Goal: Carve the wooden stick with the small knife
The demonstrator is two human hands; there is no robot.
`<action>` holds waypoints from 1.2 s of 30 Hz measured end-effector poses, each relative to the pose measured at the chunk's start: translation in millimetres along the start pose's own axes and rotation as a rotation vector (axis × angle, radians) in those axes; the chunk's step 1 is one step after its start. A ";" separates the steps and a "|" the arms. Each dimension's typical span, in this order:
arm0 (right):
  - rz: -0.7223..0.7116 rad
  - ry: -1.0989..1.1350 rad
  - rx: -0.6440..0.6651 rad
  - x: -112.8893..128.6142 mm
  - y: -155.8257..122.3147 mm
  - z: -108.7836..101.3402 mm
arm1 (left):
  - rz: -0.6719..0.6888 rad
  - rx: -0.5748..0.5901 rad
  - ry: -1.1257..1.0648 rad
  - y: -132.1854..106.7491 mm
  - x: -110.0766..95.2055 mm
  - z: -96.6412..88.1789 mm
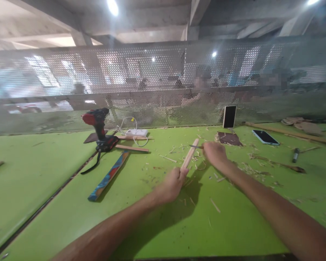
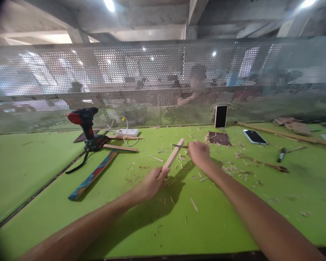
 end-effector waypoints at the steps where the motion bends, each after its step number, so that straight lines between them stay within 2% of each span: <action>1: 0.028 0.001 -0.004 -8.1 2.7 -3.1 | -0.009 0.020 0.020 -1.9 -1.8 2.5; 5: 0.125 0.007 -0.052 -35.3 10.0 -15.8 | -0.024 0.072 0.011 -6.1 -9.2 7.8; 8: 0.145 0.042 -0.072 -38.5 10.7 -16.7 | -0.054 0.083 -0.090 -5.2 -12.6 4.1; 12: 0.073 0.101 -0.048 -25.0 7.9 -10.6 | -0.074 0.057 -0.190 -3.1 -15.7 -3.6; 16: 0.003 0.145 -0.025 -9.8 0.4 -7.5 | -0.096 0.004 -0.148 -2.8 -14.9 -5.5; 19: -0.063 0.148 0.046 7.2 -8.7 -2.0 | -0.097 -0.022 -0.096 -2.2 -13.3 -5.1; 25: -0.158 0.055 0.095 40.4 -24.4 6.0 | 0.034 -0.104 -0.063 5.0 -9.8 -9.8; 29: -0.166 0.016 0.111 44.4 -25.1 8.3 | 0.050 -0.140 -0.091 9.0 -2.2 -11.4; 33: -0.168 -0.007 0.134 46.6 -27.0 13.5 | 0.037 -0.098 -0.168 10.2 3.3 -8.6; 36: -0.171 -0.001 0.167 51.9 -30.7 19.7 | 0.010 -0.097 -0.111 9.5 3.6 -9.0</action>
Point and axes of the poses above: each hand's wrist, its own y-axis towards the middle knuckle, its own z-axis out of the palm, x = y × z, the point moved 6 cm from there along y, towards the middle knuckle, and after that the axes turned 2 degrees about x, right-handed, at the moved point
